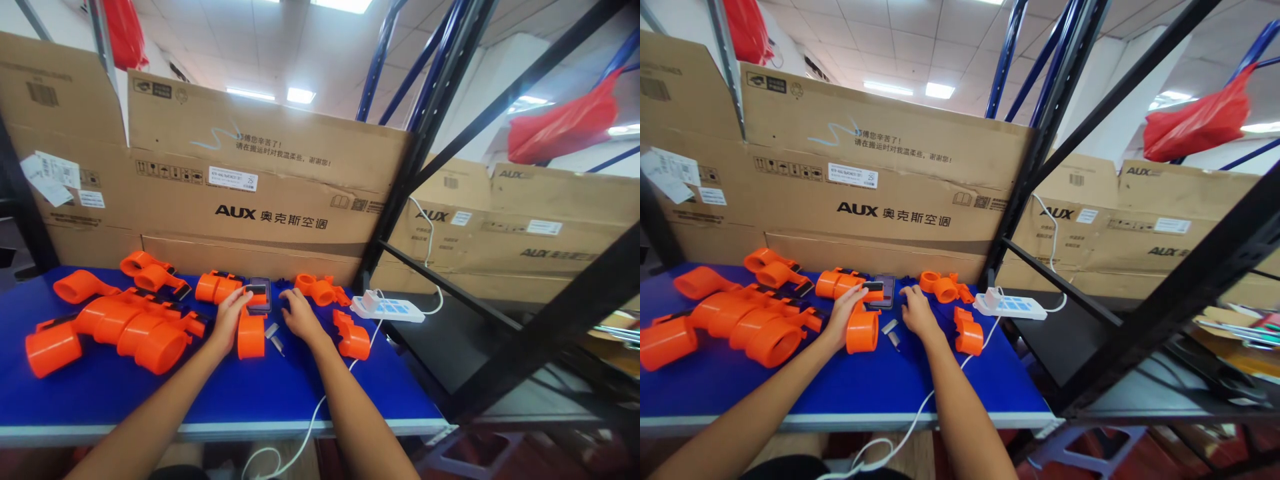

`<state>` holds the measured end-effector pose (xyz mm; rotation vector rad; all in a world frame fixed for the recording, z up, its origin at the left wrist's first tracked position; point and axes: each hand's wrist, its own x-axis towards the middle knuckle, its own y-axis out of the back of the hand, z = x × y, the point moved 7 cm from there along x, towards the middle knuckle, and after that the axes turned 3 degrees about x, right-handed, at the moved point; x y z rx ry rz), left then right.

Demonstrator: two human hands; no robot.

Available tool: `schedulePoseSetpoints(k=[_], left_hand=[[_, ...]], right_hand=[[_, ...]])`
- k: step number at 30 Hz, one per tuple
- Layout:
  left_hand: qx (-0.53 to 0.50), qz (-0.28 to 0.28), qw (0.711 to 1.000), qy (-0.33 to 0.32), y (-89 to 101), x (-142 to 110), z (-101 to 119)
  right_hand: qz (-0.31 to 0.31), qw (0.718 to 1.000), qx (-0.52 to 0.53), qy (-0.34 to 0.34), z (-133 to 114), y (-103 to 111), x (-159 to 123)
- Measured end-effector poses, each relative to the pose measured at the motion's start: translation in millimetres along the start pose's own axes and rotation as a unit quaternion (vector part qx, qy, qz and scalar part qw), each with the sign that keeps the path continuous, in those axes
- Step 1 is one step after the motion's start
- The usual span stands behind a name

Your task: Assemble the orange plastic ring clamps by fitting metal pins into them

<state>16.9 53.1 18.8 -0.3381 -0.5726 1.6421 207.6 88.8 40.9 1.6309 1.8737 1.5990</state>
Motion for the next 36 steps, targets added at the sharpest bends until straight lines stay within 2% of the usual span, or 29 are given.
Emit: schedulePoseSetpoints(k=[3,5,8,11,18,26,31,36], left_hand=[[-0.010,-0.005,1.000,0.004,0.0,0.3,-1.5],[-0.018,0.001,1.000,0.009,0.7,0.0,-2.4],[-0.039,0.003,0.999,0.028,-0.9,0.2,-4.1],[-0.081,-0.030,0.995,0.055,-8.7,0.6,-4.9],[-0.084,-0.057,0.991,0.091,-14.8,-3.5,-8.2],[0.021,-0.053,0.998,0.028,-10.2,1.6,-11.5],[0.052,-0.060,0.997,0.009,-7.2,1.7,-13.5],[0.062,-0.063,0.996,0.002,-5.7,2.2,-14.9]], right_hand=[[0.075,0.994,0.072,0.038,-9.7,12.7,2.0],[0.102,0.988,0.110,0.047,-14.0,17.8,2.5],[0.101,0.981,0.155,0.052,-19.3,17.6,3.6],[0.102,0.975,0.192,0.051,-22.9,14.6,4.4],[0.178,0.953,0.246,0.014,-17.0,21.6,2.4],[0.186,0.928,0.320,0.041,-25.4,25.6,3.2],[0.246,0.901,0.355,0.031,-30.7,24.0,-1.4],[0.209,0.897,0.388,0.025,-37.9,16.2,-3.1]])
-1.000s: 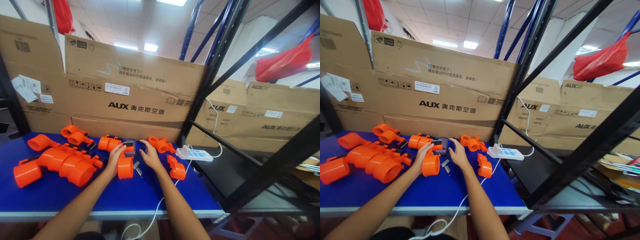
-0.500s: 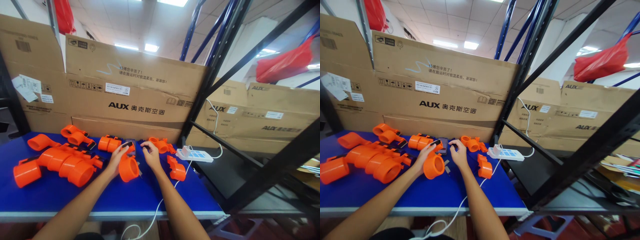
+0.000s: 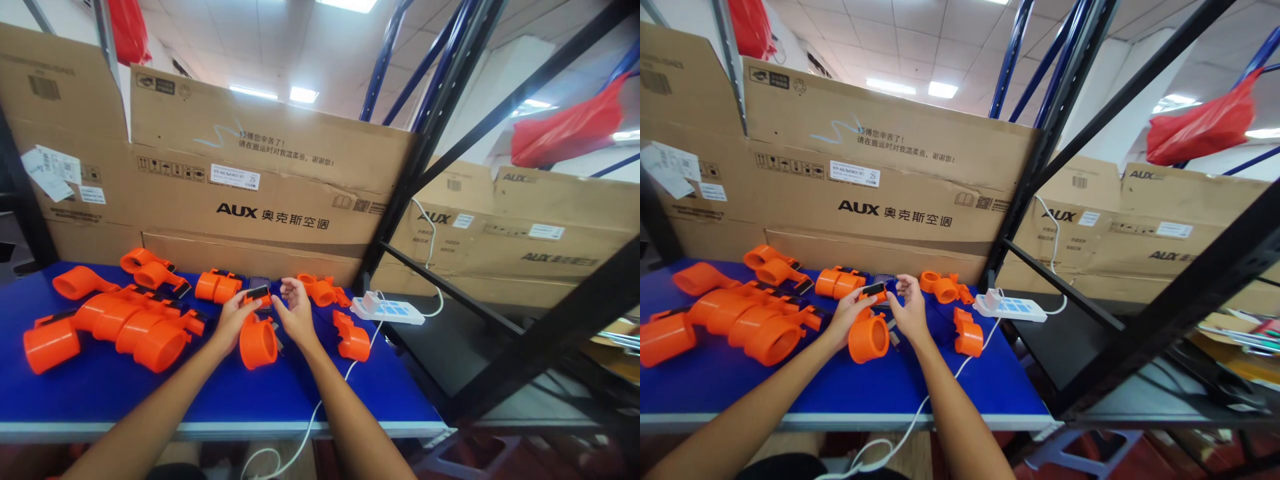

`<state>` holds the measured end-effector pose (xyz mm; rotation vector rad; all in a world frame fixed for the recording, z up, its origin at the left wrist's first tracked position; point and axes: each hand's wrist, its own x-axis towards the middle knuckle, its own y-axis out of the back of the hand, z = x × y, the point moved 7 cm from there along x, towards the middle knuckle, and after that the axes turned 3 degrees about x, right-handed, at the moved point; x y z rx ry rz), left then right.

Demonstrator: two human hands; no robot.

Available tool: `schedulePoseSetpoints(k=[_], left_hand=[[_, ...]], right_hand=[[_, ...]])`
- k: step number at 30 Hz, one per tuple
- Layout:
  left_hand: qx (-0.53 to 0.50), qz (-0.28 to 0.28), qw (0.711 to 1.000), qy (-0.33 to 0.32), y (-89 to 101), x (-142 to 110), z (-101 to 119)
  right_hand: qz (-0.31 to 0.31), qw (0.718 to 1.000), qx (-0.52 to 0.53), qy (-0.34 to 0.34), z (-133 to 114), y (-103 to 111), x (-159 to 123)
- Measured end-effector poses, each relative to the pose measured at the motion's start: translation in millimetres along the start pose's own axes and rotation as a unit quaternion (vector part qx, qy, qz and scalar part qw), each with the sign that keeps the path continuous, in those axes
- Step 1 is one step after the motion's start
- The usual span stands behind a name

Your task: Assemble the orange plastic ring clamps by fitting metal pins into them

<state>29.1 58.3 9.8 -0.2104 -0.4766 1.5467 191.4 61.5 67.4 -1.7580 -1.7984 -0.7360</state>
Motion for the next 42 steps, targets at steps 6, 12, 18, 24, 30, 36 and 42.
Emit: schedulePoseSetpoints(k=[6,12,18,24,30,36,42], left_hand=[[0.015,-0.003,1.000,-0.011,-0.1,0.2,1.7],[-0.010,-0.018,1.000,0.005,-2.5,2.3,-4.7],[-0.048,-0.026,0.998,0.016,-5.1,1.3,-5.8],[-0.016,-0.002,1.000,0.017,-1.7,0.4,-4.4],[0.016,0.003,1.000,0.010,2.7,4.0,-8.1],[0.030,0.018,0.999,-0.004,5.0,3.1,-5.9],[0.046,0.016,0.999,-0.017,4.9,3.1,-3.0]], right_hand=[[-0.020,0.999,0.017,-0.042,4.3,-2.4,-2.6],[-0.044,0.998,0.005,-0.047,3.5,-7.1,-5.2],[-0.064,0.997,0.020,-0.039,1.2,-11.0,-6.3],[-0.057,0.998,0.001,-0.030,4.8,-8.1,-6.1],[-0.018,0.999,-0.015,-0.024,4.3,-3.1,-5.6],[-0.050,0.996,-0.074,-0.003,-3.5,-5.3,-5.1],[-0.077,0.989,-0.117,0.037,-18.3,-7.8,-5.8]])
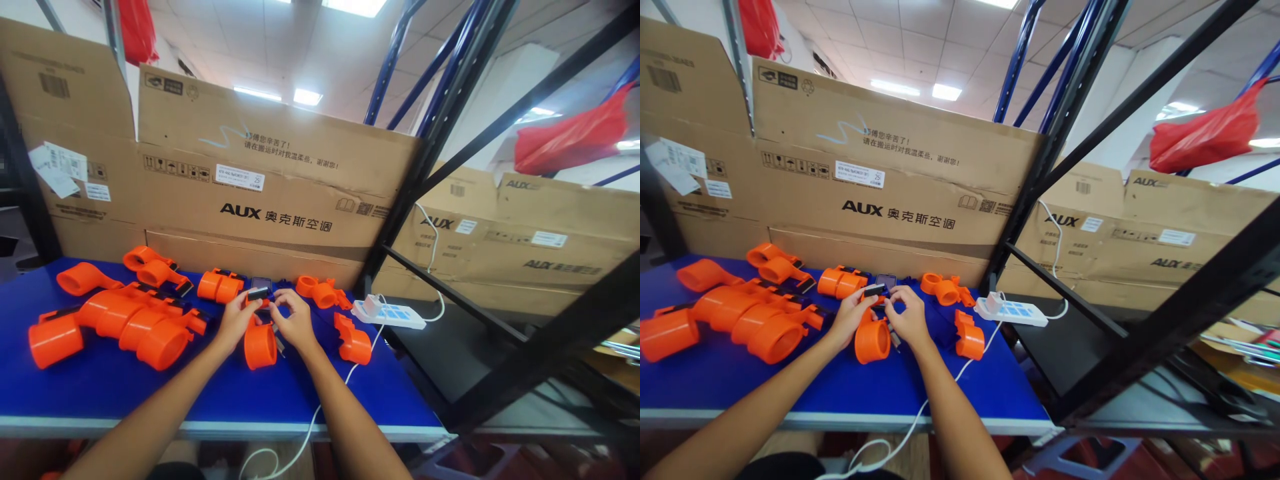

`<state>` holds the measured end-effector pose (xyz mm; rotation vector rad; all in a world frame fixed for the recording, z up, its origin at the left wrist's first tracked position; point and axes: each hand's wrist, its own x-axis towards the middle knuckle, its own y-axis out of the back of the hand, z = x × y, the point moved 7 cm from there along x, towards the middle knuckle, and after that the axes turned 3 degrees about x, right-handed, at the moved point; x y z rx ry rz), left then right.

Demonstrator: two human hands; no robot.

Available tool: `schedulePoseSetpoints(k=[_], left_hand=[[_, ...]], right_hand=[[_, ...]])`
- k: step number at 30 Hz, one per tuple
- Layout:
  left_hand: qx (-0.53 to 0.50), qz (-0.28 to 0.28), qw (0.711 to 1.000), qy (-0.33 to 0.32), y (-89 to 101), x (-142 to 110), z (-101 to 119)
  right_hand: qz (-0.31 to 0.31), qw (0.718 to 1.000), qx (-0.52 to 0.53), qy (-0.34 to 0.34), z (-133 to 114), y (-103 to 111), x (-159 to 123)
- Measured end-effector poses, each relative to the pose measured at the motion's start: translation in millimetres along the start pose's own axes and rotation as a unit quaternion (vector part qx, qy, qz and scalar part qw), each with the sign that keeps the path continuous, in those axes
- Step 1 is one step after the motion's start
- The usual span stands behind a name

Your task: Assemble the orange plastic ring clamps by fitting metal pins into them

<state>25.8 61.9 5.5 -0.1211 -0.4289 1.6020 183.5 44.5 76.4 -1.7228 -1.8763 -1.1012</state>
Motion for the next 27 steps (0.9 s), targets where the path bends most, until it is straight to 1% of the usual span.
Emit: schedulePoseSetpoints(k=[4,9,12,15,23,27], left_hand=[[0.022,0.006,1.000,-0.011,1.2,0.7,3.3],[0.052,-0.002,0.998,-0.021,1.2,2.8,3.9],[0.068,-0.004,0.997,-0.029,2.2,4.8,1.8],[0.081,-0.003,0.996,-0.031,3.0,5.8,0.2],[0.062,-0.016,0.998,-0.008,-1.6,1.6,4.3],[0.040,-0.025,0.999,0.007,-2.9,-0.5,3.4]], right_hand=[[-0.018,0.999,-0.024,0.026,-8.2,2.0,0.4],[-0.046,0.998,-0.026,0.041,-10.6,1.8,-0.3],[-0.061,0.997,-0.029,0.044,-11.8,0.4,-0.9],[-0.062,0.997,-0.023,0.042,-13.4,0.2,-0.9],[-0.055,0.997,-0.019,0.048,-13.9,1.6,0.1],[-0.067,0.996,-0.038,0.050,-14.3,0.6,-0.9]])
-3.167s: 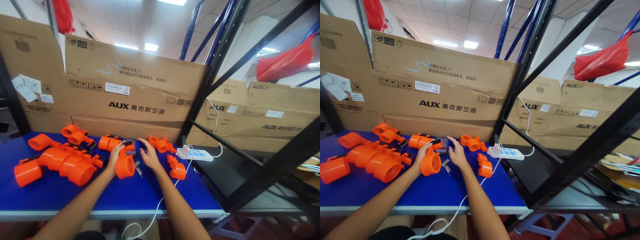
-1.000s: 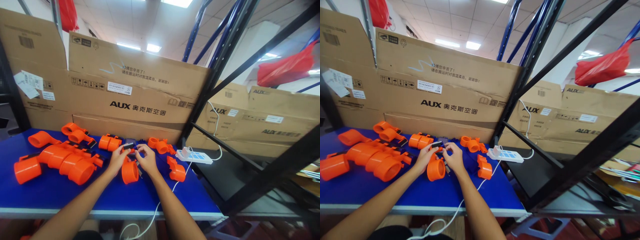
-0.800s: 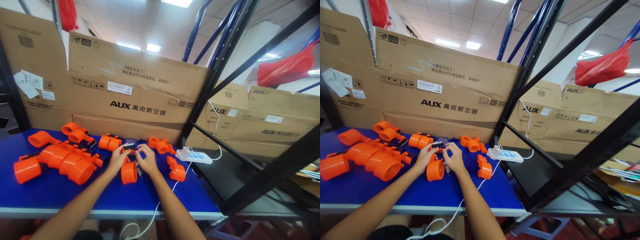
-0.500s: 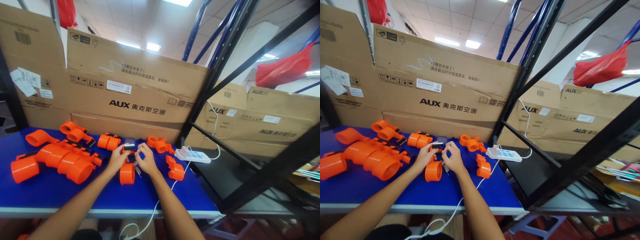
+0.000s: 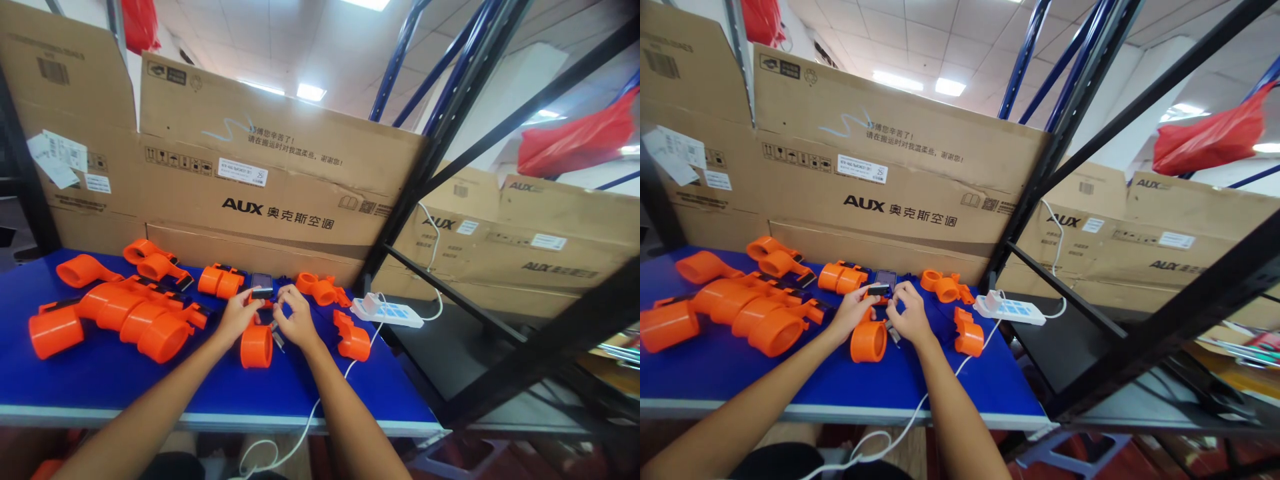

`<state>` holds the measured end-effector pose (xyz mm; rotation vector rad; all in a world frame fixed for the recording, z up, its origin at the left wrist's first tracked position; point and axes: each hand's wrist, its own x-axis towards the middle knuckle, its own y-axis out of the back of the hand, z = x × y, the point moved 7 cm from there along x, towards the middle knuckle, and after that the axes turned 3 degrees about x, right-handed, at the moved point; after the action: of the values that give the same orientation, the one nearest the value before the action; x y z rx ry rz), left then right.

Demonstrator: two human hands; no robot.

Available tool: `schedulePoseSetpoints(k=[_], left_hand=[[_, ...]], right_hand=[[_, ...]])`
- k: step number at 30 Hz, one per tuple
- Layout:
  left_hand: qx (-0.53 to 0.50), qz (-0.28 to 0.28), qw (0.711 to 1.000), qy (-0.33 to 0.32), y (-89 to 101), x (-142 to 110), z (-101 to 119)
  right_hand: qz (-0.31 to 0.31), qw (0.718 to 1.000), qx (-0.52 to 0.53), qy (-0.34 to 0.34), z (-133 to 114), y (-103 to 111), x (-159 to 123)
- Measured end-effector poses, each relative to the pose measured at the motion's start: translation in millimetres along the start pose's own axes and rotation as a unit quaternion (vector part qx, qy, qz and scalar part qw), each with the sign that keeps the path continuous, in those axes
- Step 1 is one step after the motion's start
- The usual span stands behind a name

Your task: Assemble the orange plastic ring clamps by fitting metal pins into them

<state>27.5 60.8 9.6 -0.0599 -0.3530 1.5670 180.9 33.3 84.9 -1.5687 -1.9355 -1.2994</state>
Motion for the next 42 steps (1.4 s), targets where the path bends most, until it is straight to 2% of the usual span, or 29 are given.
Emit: schedulePoseSetpoints(k=[9,15,24,34,42], left_hand=[[-0.044,-0.017,0.998,0.040,-2.6,-1.1,-8.1],[-0.083,-0.009,0.994,0.069,-3.4,-3.1,-9.1],[-0.018,-0.040,0.999,0.030,-5.7,-2.3,-8.8],[0.024,-0.024,0.999,-0.006,-4.0,-2.9,-1.1],[0.033,-0.022,0.999,0.005,-3.2,-2.3,-3.6]], right_hand=[[-0.025,1.000,-0.008,0.007,-4.5,-0.4,-0.1],[-0.033,0.999,0.009,-0.002,1.3,-2.1,0.7],[-0.032,0.999,0.022,-0.033,13.7,-1.9,0.3],[-0.072,0.996,0.024,-0.056,14.4,-5.0,-2.9],[-0.095,0.989,0.078,-0.087,27.5,-9.0,-6.2]])
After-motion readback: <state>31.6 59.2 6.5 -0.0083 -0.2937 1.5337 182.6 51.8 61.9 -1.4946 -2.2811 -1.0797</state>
